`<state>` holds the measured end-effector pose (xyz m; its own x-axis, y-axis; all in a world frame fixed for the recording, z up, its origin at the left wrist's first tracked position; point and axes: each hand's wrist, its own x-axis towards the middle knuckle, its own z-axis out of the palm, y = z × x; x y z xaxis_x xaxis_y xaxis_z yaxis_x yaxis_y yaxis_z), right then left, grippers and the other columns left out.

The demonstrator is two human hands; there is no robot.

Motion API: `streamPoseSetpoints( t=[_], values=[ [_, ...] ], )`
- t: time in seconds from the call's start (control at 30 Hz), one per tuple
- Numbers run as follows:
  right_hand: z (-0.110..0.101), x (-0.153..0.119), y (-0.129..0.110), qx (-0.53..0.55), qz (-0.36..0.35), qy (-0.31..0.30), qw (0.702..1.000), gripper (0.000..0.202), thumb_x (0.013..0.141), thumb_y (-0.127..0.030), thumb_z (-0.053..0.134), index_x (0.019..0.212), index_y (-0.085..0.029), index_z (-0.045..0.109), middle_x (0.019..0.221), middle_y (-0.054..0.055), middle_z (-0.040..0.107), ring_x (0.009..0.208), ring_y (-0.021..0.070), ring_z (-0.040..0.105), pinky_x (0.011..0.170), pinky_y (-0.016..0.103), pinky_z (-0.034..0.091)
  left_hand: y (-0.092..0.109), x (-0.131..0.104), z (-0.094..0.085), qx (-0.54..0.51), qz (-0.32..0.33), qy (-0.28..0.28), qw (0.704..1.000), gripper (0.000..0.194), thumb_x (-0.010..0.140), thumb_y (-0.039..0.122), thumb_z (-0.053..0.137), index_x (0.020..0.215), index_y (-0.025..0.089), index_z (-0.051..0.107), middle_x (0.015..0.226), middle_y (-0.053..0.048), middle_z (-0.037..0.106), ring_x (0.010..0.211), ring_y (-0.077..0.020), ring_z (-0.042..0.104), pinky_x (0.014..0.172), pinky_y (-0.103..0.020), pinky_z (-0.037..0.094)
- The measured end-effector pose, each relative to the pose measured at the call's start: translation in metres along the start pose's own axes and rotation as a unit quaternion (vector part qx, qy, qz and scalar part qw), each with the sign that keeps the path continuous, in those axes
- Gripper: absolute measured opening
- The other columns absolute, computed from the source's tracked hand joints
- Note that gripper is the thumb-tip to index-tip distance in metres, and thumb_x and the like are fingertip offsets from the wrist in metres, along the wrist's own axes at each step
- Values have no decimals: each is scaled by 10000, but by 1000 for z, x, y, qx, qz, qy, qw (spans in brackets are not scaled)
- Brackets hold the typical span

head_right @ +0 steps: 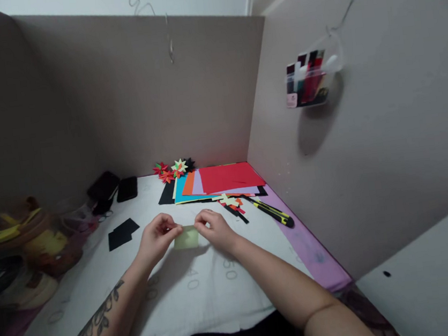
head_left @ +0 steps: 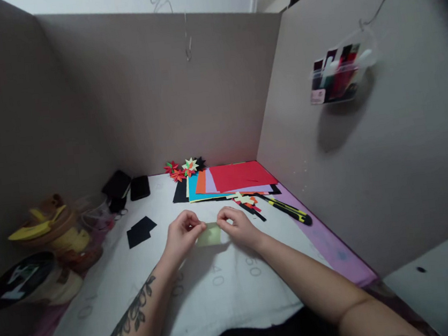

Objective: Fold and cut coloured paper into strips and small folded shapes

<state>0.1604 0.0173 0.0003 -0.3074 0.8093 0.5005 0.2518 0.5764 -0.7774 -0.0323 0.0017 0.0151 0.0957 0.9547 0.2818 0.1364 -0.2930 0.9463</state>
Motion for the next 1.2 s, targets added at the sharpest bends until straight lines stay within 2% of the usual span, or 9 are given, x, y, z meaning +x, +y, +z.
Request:
streamPoseSetpoints(
  t=[0.13, 0.27, 0.4, 0.6, 0.87, 0.97, 1.07, 1.13, 1.2],
  values=[
    [-7, 1, 4, 84, 94, 58, 990, 131, 784, -282, 537, 685, -197, 524, 673, -16, 517, 632, 131, 477, 586, 245, 368, -3, 7, -7, -24, -45, 19, 999, 245, 652, 284, 709, 734, 175, 505, 602, 49, 535, 544, -86, 506, 532, -189, 384],
    [4, 0, -1, 28, 42, 52, 997, 64, 778, -236, 539, 802, -206, 590, 828, 20, 589, 793, 160, 534, 673, 259, 403, -7, 8, -5, -22, -63, 5, 998, 257, 635, 282, 715, 729, 176, 501, 605, 38, 571, 535, -91, 517, 525, -192, 384],
    [18, -3, -6, -46, 14, 23, 999, 96, 770, -176, 515, 707, -213, 578, 720, 4, 563, 728, 154, 520, 655, 264, 393, -8, 5, 1, -24, -69, -27, 997, 256, 635, 297, 705, 786, 175, 539, 640, 16, 613, 578, -118, 559, 558, -215, 410],
    [19, -4, -4, -88, -23, 7, 996, 129, 774, -149, 499, 687, -215, 567, 705, 6, 570, 735, 162, 522, 718, 287, 397, -3, 0, 5, 101, -38, -69, 992, 194, 727, 341, 597, 683, 161, 655, 636, -10, 620, 616, -144, 543, 573, -231, 402],
    [15, 1, -13, -41, 7, 2, 999, 146, 767, -166, 520, 641, -207, 580, 669, -2, 566, 680, 146, 530, 636, 259, 392, 0, -4, 9, 107, -29, 8, 994, 189, 737, 328, 579, 660, 169, 645, 618, 5, 610, 577, -128, 513, 545, -216, 378],
    [-6, 4, -5, -15, 39, 35, 999, 128, 759, -218, 539, 643, -201, 590, 680, 2, 584, 679, 153, 539, 601, 248, 386, -5, 2, 0, 83, -44, 44, 995, 185, 712, 339, 603, 663, 166, 649, 608, 7, 603, 575, -127, 515, 549, -217, 388],
    [-56, 4, 20, -71, 119, 118, 983, 159, 790, -280, 497, 710, -194, 604, 708, 13, 605, 691, 168, 540, 627, 257, 392, -17, 11, -13, 4, -99, 108, 989, 203, 665, 361, 639, 672, 158, 633, 599, 12, 593, 564, -122, 520, 564, -221, 413],
    [-97, 0, 44, -226, 196, 108, 948, 151, 778, -254, 499, 736, -187, 628, 772, 47, 636, 765, 192, 562, 691, 274, 400, -27, 17, -18, -30, -151, 121, 981, 227, 627, 375, 660, 659, 154, 618, 583, 13, 584, 538, -117, 511, 548, -223, 410],
    [-131, -7, 69, -387, 285, 82, 873, 169, 715, -234, 587, 855, -170, 656, 926, 112, 645, 888, 237, 571, 760, 304, 399, -37, 21, -19, -12, -179, 123, 976, 229, 619, 378, 655, 656, 156, 613, 567, 11, 576, 515, -121, 499, 524, -225, 389]
  ],
)
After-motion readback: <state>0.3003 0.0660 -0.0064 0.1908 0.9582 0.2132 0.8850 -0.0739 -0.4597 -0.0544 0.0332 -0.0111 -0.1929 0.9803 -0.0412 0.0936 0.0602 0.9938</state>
